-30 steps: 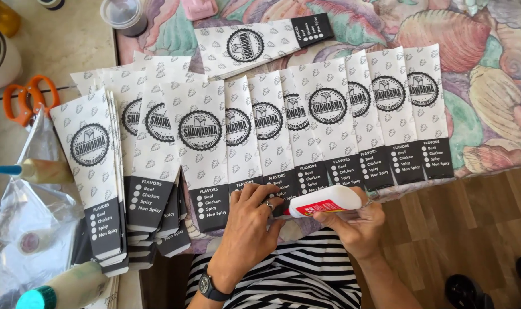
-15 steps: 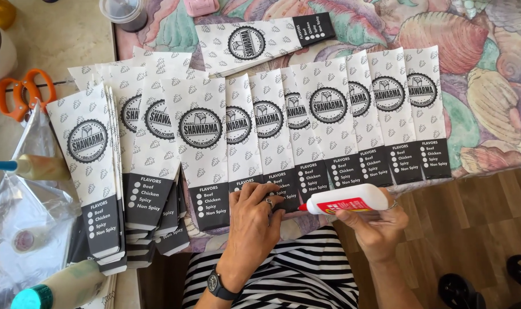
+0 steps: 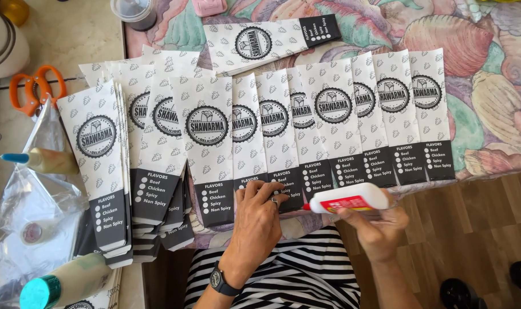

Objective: Applying liquid glue to the edges of paper food wraps and pressing them together to seal the packaging.

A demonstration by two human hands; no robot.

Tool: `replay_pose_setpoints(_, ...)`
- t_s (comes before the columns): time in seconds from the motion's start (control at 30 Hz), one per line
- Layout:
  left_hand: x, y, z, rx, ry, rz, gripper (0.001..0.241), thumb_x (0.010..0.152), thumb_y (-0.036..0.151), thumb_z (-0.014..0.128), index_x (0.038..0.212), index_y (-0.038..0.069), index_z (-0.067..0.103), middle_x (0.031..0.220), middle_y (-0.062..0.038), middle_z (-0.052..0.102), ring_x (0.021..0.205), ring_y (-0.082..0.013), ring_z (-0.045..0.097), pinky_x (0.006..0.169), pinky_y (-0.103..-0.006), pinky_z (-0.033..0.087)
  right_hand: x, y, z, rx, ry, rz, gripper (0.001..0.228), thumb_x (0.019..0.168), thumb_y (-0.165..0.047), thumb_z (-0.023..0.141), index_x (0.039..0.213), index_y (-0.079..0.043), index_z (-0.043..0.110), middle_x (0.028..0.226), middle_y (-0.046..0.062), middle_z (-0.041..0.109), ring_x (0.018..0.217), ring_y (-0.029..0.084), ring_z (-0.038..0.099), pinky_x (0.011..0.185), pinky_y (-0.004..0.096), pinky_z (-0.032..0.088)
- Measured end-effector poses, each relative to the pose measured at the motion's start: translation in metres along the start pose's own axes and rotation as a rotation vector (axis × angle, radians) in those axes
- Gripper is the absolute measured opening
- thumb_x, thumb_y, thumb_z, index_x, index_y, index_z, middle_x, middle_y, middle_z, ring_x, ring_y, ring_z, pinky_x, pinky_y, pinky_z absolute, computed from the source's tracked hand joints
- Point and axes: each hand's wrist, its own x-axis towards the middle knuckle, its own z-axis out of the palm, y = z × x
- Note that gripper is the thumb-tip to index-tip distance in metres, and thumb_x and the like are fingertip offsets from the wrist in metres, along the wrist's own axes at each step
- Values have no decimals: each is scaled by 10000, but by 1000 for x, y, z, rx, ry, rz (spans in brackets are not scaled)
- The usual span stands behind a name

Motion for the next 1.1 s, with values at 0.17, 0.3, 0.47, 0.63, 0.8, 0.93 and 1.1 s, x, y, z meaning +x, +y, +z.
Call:
replay_pose_setpoints(0.17, -9, -12, -25, 8, 41, 17, 222, 939, -30, 607, 1125, 4, 721, 1147, -102, 704, 974, -267, 511, 739, -372, 411, -2, 2, 3, 158, 72, 39, 289, 766, -12, 830, 1024, 13, 703, 914, 102, 745, 842, 217, 747, 815, 332, 689)
replay_pose_setpoints(0.3, -19, -26, -41, 103, -9, -41, 110, 924, 87, 672, 961, 48, 769, 1101, -39, 695, 967, -275, 537, 749, -423, 393, -1, -17, 32, 110, -57, 47, 268, 756, -81, 856, 974, -31, 708, 850, 52, 740, 789, 176, 729, 774, 277, 660)
replay_pose_setpoints(0.47, -25, -25, -46, 116, -69, -71, 289, 800, 135, 777, 1079, 65, 758, 1204, -22, 683, 1017, -289, 533, 773, -440, 407, -2, -25, 65, 145, -152, 40, 259, 714, -37, 883, 911, -17, 715, 834, 68, 765, 754, 158, 743, 692, 253, 658)
replay_pose_setpoints(0.63, -26, -27, -52, 98, -113, -69, 416, 733, 121, 775, 1142, 64, 722, 1268, -43, 669, 1046, -300, 533, 765, -458, 405, -4, -33, 86, 132, -247, 44, 306, 703, -93, 895, 933, -31, 702, 800, 75, 764, 703, 160, 734, 622, 236, 620)
replay_pose_setpoints(0.8, -27, -29, -50, 78, -80, -60, 364, 789, 131, 746, 1151, 105, 724, 1258, -40, 683, 1020, -285, 524, 736, -437, 381, -3, -34, 90, 197, -299, 71, 308, 710, -51, 887, 957, -23, 706, 827, 86, 777, 724, 172, 756, 620, 241, 646)
replay_pose_setpoints(0.93, -28, -30, -46, 60, -48, -71, 257, 839, 169, 746, 1079, 80, 772, 1222, -8, 692, 1008, -276, 535, 748, -434, 385, 1, -30, 63, 105, -203, 46, 275, 708, -49, 887, 940, -31, 740, 834, 67, 781, 738, 165, 764, 689, 246, 656)
replay_pose_setpoints(1.1, -28, -29, -36, 61, 49, -112, 174, 809, 86, 760, 982, 97, 772, 1152, 16, 698, 991, -272, 553, 766, -427, 362, -10, -3, 52, 138, -103, -58, 486, 750, -61, 882, 1186, -184, 708, 959, 54, 774, 831, 153, 772, 735, 270, 723)
